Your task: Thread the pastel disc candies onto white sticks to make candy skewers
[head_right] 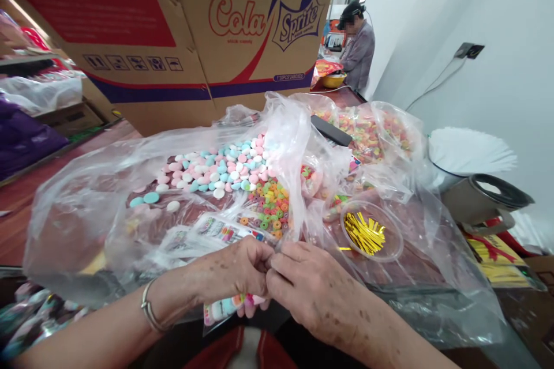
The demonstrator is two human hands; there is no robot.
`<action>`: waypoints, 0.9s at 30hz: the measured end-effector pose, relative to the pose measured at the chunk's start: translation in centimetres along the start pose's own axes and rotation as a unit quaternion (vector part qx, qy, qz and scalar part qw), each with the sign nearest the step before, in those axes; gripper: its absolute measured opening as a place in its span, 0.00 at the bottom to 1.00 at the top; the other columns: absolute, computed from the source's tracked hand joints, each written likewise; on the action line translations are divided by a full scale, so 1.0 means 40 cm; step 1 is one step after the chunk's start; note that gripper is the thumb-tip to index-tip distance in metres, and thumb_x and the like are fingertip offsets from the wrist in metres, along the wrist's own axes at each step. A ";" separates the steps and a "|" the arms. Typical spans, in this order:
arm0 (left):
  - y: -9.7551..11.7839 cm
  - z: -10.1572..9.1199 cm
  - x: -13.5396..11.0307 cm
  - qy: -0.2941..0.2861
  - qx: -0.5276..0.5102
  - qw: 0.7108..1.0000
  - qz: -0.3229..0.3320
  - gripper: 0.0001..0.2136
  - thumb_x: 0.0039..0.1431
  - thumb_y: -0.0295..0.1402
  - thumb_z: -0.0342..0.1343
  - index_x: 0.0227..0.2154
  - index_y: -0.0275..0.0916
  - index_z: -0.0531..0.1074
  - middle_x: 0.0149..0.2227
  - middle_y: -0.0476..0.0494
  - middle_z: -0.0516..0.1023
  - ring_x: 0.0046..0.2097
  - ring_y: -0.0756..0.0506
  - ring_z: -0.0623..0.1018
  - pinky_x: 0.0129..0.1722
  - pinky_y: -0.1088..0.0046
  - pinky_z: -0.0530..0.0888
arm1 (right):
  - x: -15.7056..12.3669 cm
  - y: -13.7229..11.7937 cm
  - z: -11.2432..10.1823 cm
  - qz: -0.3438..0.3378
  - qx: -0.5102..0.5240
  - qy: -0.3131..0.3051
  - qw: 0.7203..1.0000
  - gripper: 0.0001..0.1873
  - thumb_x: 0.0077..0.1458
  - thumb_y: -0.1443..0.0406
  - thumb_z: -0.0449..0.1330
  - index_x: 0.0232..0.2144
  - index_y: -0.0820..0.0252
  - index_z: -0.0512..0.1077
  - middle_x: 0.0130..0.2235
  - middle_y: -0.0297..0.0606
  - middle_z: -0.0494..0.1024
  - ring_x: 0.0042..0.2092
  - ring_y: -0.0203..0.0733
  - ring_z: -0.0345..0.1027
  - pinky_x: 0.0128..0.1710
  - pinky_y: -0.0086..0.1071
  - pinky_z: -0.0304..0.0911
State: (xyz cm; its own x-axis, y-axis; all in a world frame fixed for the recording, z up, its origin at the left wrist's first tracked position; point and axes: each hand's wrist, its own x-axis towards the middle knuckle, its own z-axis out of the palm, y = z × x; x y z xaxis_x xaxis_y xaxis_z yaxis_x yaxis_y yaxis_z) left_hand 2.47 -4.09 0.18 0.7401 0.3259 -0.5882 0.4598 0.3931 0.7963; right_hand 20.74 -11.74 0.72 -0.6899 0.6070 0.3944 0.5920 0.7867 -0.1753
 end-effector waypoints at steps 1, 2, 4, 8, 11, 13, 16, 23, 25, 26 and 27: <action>0.002 -0.002 -0.002 0.000 0.009 1.000 0.002 0.04 0.35 0.25 0.54 0.16 0.38 0.73 0.16 0.55 0.73 0.16 0.53 0.70 0.17 0.79 0.70 | 0.000 -0.001 0.001 0.004 -0.002 0.000 1.000 0.14 0.70 0.70 0.48 0.36 0.63 0.73 0.36 0.42 0.77 0.37 0.41 0.64 0.38 0.35 0.64; 0.003 -0.003 -0.002 -0.005 0.016 1.000 0.001 0.03 0.36 0.25 0.55 0.16 0.38 0.73 0.16 0.55 0.74 0.16 0.53 0.70 0.17 0.79 0.70 | -0.001 -0.001 0.002 0.006 0.001 -0.003 1.000 0.14 0.70 0.70 0.48 0.37 0.63 0.73 0.37 0.42 0.77 0.37 0.41 0.64 0.38 0.35 0.63; 0.004 -0.006 -0.001 -0.027 0.018 0.999 -0.019 0.02 0.36 0.26 0.57 0.17 0.38 0.74 0.17 0.54 0.75 0.16 0.52 0.71 0.17 0.79 0.71 | -0.005 0.003 0.008 0.008 0.016 -0.014 1.000 0.13 0.70 0.70 0.48 0.38 0.63 0.72 0.38 0.42 0.77 0.38 0.41 0.64 0.39 0.35 0.62; 0.003 -0.003 0.002 -0.041 0.019 0.997 -0.057 0.03 0.34 0.26 0.58 0.17 0.38 0.75 0.17 0.53 0.76 0.16 0.52 0.72 0.17 0.79 0.72 | -0.015 0.013 0.019 0.000 0.023 -0.031 0.999 0.11 0.68 0.71 0.51 0.34 0.60 0.70 0.35 0.38 0.75 0.36 0.41 0.61 0.36 0.35 0.59; 0.014 0.005 -0.006 -0.033 0.042 0.997 -0.051 0.03 0.35 0.25 0.56 0.14 0.39 0.74 0.16 0.52 0.73 0.16 0.52 0.71 0.16 0.79 0.71 | -0.020 0.014 0.018 -0.009 0.005 -0.050 0.999 0.08 0.67 0.71 0.53 0.36 0.60 0.70 0.38 0.38 0.75 0.37 0.41 0.62 0.37 0.36 0.58; 0.019 0.011 -0.014 -0.027 0.052 0.997 -0.056 0.04 0.36 0.25 0.55 0.13 0.39 0.72 0.16 0.51 0.73 0.16 0.52 0.70 0.17 0.78 0.70 | -0.024 0.010 0.022 -0.019 0.006 -0.058 0.998 0.07 0.66 0.71 0.54 0.36 0.59 0.70 0.37 0.37 0.75 0.37 0.41 0.62 0.36 0.35 0.58; 0.009 0.023 -0.015 -0.006 0.103 0.994 -0.041 0.07 0.40 0.23 0.54 0.14 0.41 0.68 0.17 0.50 0.71 0.17 0.49 0.71 0.18 0.75 0.70 | -0.029 0.001 0.044 -0.010 -0.016 -0.034 0.999 0.09 0.64 0.73 0.53 0.33 0.58 0.69 0.33 0.35 0.74 0.33 0.40 0.62 0.32 0.35 0.56; -0.046 0.075 0.012 0.400 0.489 0.694 0.346 0.12 0.56 0.17 0.48 0.36 0.35 0.74 0.34 0.33 0.79 0.35 0.36 0.78 0.36 0.58 0.75 | 0.020 0.031 0.074 0.172 -0.146 0.159 0.961 0.15 0.64 0.71 0.52 0.25 0.57 0.67 0.25 0.35 0.69 0.29 0.40 0.62 0.29 0.34 0.55; -0.043 0.088 0.004 0.444 0.477 0.627 0.427 0.10 0.60 0.19 0.50 0.40 0.33 0.73 0.40 0.29 0.79 0.42 0.34 0.77 0.43 0.54 0.73 | 0.043 0.049 0.056 0.217 -0.146 0.209 0.942 0.15 0.64 0.70 0.52 0.24 0.57 0.67 0.25 0.35 0.69 0.29 0.40 0.63 0.31 0.34 0.57; -0.040 0.093 -0.003 0.448 0.450 0.619 0.462 0.08 0.61 0.23 0.52 0.41 0.34 0.73 0.41 0.30 0.78 0.44 0.35 0.76 0.45 0.54 0.72 | 0.056 0.054 0.044 0.234 -0.137 0.238 0.933 0.14 0.64 0.70 0.52 0.25 0.57 0.67 0.25 0.34 0.70 0.30 0.40 0.64 0.32 0.33 0.58; -0.036 0.095 -0.011 0.442 0.408 0.638 0.480 0.06 0.62 0.26 0.53 0.40 0.35 0.73 0.41 0.32 0.78 0.44 0.36 0.75 0.46 0.54 0.71 | 0.068 0.053 0.033 0.248 -0.122 0.269 0.923 0.13 0.63 0.71 0.53 0.26 0.57 0.68 0.25 0.33 0.71 0.30 0.39 0.65 0.32 0.33 0.58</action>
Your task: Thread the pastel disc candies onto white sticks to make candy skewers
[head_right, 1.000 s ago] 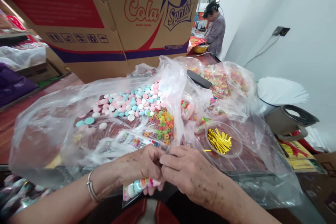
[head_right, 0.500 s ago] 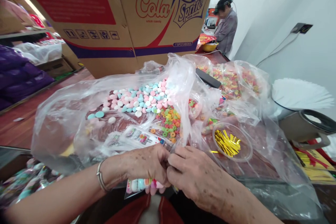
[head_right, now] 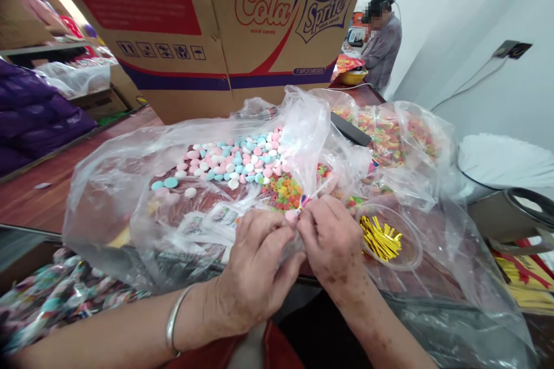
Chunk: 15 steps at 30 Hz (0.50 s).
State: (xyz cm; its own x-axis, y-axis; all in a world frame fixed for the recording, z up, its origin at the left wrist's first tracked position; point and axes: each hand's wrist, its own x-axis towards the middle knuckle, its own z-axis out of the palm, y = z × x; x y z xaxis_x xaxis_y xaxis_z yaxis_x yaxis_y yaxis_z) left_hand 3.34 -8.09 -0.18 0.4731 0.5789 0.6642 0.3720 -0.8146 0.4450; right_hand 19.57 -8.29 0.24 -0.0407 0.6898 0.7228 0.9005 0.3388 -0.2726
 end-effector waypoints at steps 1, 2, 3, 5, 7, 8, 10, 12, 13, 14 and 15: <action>0.003 -0.008 0.003 -0.004 -0.063 0.997 -0.045 0.05 0.64 0.30 0.54 0.39 0.37 0.73 0.38 0.35 0.78 0.42 0.38 0.75 0.45 0.57 0.71 | 0.012 -0.011 -0.006 0.022 0.021 0.021 0.999 0.12 0.63 0.71 0.54 0.27 0.57 0.68 0.26 0.33 0.71 0.29 0.38 0.65 0.32 0.32 0.59; 0.004 -0.015 0.008 -0.019 -0.141 0.983 -0.117 0.06 0.66 0.35 0.53 0.37 0.39 0.72 0.36 0.39 0.77 0.39 0.40 0.75 0.43 0.60 0.71 | 0.020 -0.026 -0.012 0.040 0.044 0.034 0.998 0.11 0.62 0.71 0.54 0.27 0.56 0.68 0.26 0.32 0.72 0.29 0.37 0.65 0.32 0.31 0.60; 0.002 -0.023 0.015 -0.034 -0.228 0.951 -0.204 0.09 0.68 0.39 0.51 0.36 0.40 0.72 0.33 0.42 0.77 0.37 0.42 0.75 0.41 0.63 0.72 | 0.024 -0.045 -0.019 0.052 0.066 0.039 0.996 0.10 0.61 0.71 0.55 0.28 0.56 0.69 0.27 0.31 0.72 0.29 0.37 0.66 0.32 0.30 0.60; -0.011 -0.039 0.036 -0.029 -0.400 0.833 -0.380 0.16 0.68 0.47 0.49 0.37 0.40 0.72 0.31 0.45 0.77 0.34 0.44 0.75 0.38 0.67 0.72 | 0.022 -0.085 -0.026 0.051 0.105 0.028 0.993 0.10 0.61 0.72 0.55 0.29 0.56 0.69 0.27 0.31 0.72 0.29 0.36 0.66 0.32 0.30 0.62; -0.032 -0.063 0.064 0.019 -0.536 0.707 -0.462 0.22 0.63 0.55 0.53 0.38 0.39 0.73 0.33 0.43 0.79 0.35 0.43 0.77 0.38 0.67 0.73 | 0.010 -0.113 -0.024 0.033 0.135 0.008 0.990 0.11 0.62 0.72 0.54 0.28 0.56 0.69 0.27 0.33 0.72 0.30 0.36 0.67 0.32 0.29 0.63; -0.044 -0.078 0.077 0.031 -0.583 0.669 -0.459 0.25 0.59 0.58 0.55 0.39 0.38 0.74 0.34 0.42 0.81 0.35 0.42 0.78 0.37 0.66 0.73 | 0.004 -0.119 -0.019 0.029 0.146 0.001 0.989 0.11 0.62 0.72 0.54 0.28 0.57 0.69 0.27 0.33 0.71 0.30 0.35 0.67 0.32 0.29 0.63; -0.064 -0.110 0.094 0.028 -0.637 0.665 -0.388 0.27 0.57 0.61 0.55 0.39 0.38 0.76 0.28 0.43 0.81 0.32 0.41 0.79 0.37 0.64 0.73 | -0.006 -0.114 -0.004 0.043 0.154 -0.010 0.987 0.12 0.61 0.73 0.53 0.26 0.57 0.68 0.26 0.32 0.70 0.29 0.35 0.66 0.31 0.28 0.62; -0.080 -0.135 0.093 -0.059 -0.650 0.679 -0.336 0.29 0.59 0.62 0.51 0.33 0.39 0.78 0.19 0.45 0.77 0.26 0.41 0.77 0.34 0.64 0.72 | -0.009 -0.097 0.012 0.067 0.152 -0.008 0.986 0.12 0.61 0.72 0.54 0.26 0.57 0.68 0.25 0.31 0.70 0.28 0.35 0.65 0.30 0.28 0.60; -0.086 -0.141 0.088 -0.099 -0.633 0.689 -0.339 0.30 0.60 0.62 0.50 0.31 0.38 0.79 0.17 0.45 0.76 0.24 0.43 0.75 0.33 0.65 0.71 | -0.009 -0.089 0.019 0.075 0.150 -0.006 0.986 0.12 0.61 0.72 0.54 0.26 0.57 0.68 0.25 0.31 0.69 0.27 0.35 0.64 0.29 0.28 0.60; -0.091 -0.143 0.080 -0.124 -0.604 0.702 -0.356 0.30 0.61 0.62 0.50 0.30 0.37 0.79 0.18 0.44 0.76 0.23 0.44 0.75 0.32 0.67 0.70 | -0.009 -0.085 0.024 0.077 0.150 -0.003 0.986 0.12 0.61 0.72 0.54 0.26 0.57 0.68 0.25 0.31 0.69 0.27 0.35 0.64 0.30 0.29 0.60; -0.094 -0.142 0.073 -0.132 -0.575 0.711 -0.383 0.30 0.61 0.61 0.50 0.29 0.36 0.79 0.20 0.43 0.77 0.24 0.45 0.75 0.33 0.68 0.70 | -0.009 -0.085 0.029 0.074 0.153 0.000 0.985 0.12 0.61 0.72 0.54 0.26 0.57 0.69 0.25 0.31 0.70 0.28 0.35 0.64 0.30 0.29 0.60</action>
State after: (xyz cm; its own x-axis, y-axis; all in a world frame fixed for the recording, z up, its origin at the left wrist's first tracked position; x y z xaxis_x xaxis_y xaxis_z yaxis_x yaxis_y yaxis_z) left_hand -1.20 -3.54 3.49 0.6739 0.7313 -0.1052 -0.2263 0.3399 0.9128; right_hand 16.04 -8.94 0.18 0.0810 0.7463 0.6606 0.7241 0.4115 -0.5536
